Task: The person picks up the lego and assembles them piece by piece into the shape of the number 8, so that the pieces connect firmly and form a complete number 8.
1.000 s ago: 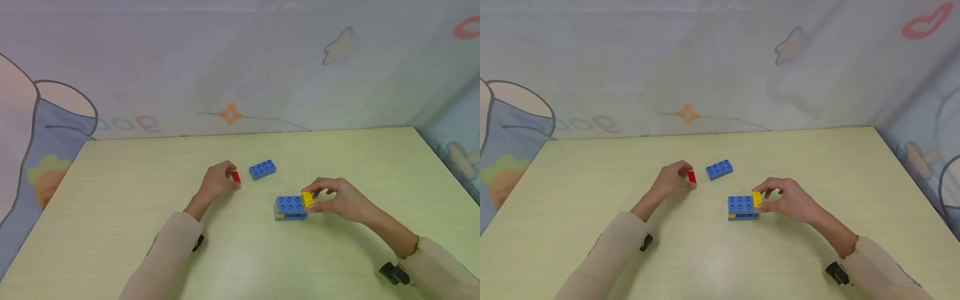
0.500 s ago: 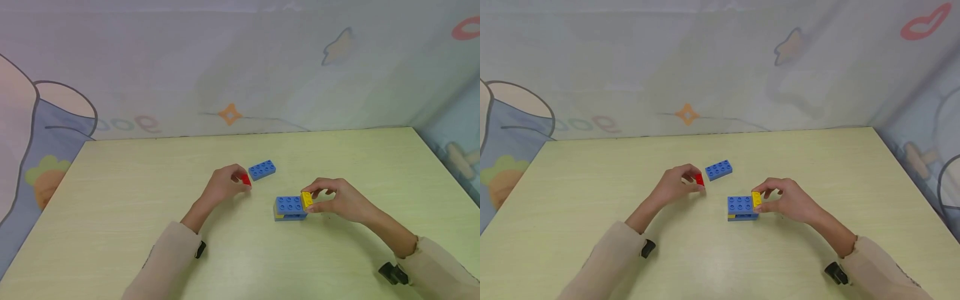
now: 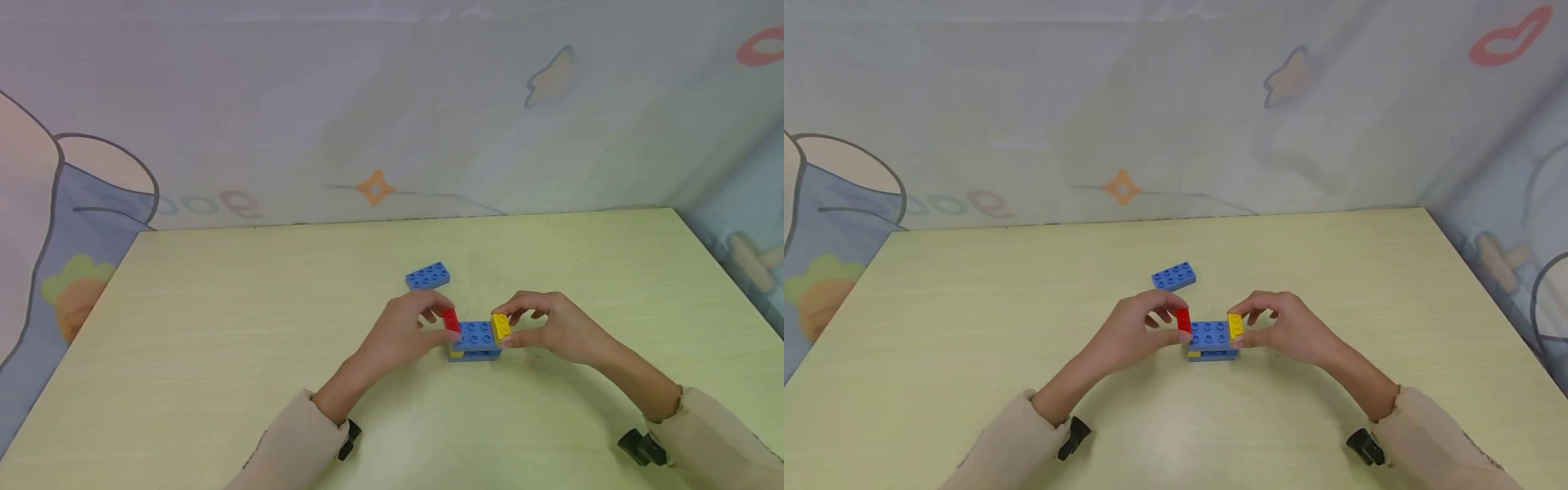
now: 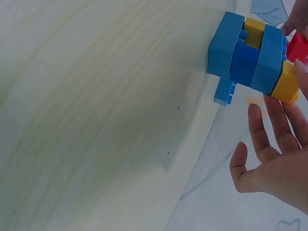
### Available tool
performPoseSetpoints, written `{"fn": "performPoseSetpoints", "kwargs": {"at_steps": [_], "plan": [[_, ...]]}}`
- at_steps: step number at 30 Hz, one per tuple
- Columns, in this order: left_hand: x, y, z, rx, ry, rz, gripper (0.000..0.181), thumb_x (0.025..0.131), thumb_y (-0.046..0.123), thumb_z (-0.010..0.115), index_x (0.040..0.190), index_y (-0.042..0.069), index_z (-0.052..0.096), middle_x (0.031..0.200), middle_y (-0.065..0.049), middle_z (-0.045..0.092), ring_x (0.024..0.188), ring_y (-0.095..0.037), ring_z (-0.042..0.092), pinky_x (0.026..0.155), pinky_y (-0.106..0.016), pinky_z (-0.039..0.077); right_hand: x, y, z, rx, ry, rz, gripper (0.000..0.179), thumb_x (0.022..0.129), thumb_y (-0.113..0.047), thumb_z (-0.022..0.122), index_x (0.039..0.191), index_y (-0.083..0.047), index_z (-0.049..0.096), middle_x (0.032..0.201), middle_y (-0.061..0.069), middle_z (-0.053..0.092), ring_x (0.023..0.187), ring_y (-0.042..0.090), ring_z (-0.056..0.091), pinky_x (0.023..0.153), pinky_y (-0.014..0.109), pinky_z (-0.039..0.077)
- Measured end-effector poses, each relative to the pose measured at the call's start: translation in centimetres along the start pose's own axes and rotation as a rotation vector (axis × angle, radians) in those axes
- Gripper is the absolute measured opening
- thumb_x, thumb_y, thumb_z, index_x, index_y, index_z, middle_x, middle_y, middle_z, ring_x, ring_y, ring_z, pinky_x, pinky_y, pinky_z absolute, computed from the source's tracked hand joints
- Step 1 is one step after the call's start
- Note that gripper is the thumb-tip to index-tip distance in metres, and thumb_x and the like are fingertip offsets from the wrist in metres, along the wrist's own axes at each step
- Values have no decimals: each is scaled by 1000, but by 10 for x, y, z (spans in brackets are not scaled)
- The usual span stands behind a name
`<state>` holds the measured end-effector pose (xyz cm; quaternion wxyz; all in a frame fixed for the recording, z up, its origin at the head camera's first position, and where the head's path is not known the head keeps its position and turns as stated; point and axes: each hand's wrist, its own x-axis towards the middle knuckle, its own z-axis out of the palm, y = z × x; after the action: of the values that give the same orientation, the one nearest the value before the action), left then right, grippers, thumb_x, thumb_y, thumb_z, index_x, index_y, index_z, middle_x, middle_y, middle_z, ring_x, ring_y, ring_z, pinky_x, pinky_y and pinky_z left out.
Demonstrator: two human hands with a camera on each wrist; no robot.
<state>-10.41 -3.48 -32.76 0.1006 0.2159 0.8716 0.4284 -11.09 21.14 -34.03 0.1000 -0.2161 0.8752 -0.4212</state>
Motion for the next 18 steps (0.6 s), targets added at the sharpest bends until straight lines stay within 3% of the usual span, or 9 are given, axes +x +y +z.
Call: {"fn": "performPoseSetpoints", "kwargs": {"at_steps": [4,18], "plan": [[1,4,6,15,-7,31,31,81,18,70,109,6,62,99,0,62,92,-20,55,74,-25,45,0,0,0,6,2,1,30,74,-18,76,102,-11,67,92,-4,63,88,19,53,76,43,37],[3,6,13,57,-11,29,31,81,18,70,109,7,62,99,-1,61,91,-20,55,72,-23,45,0,0,0,9,0,-3,30,74,-18,76,101,-11,68,91,-4,63,87,18,54,76,43,37]]}}
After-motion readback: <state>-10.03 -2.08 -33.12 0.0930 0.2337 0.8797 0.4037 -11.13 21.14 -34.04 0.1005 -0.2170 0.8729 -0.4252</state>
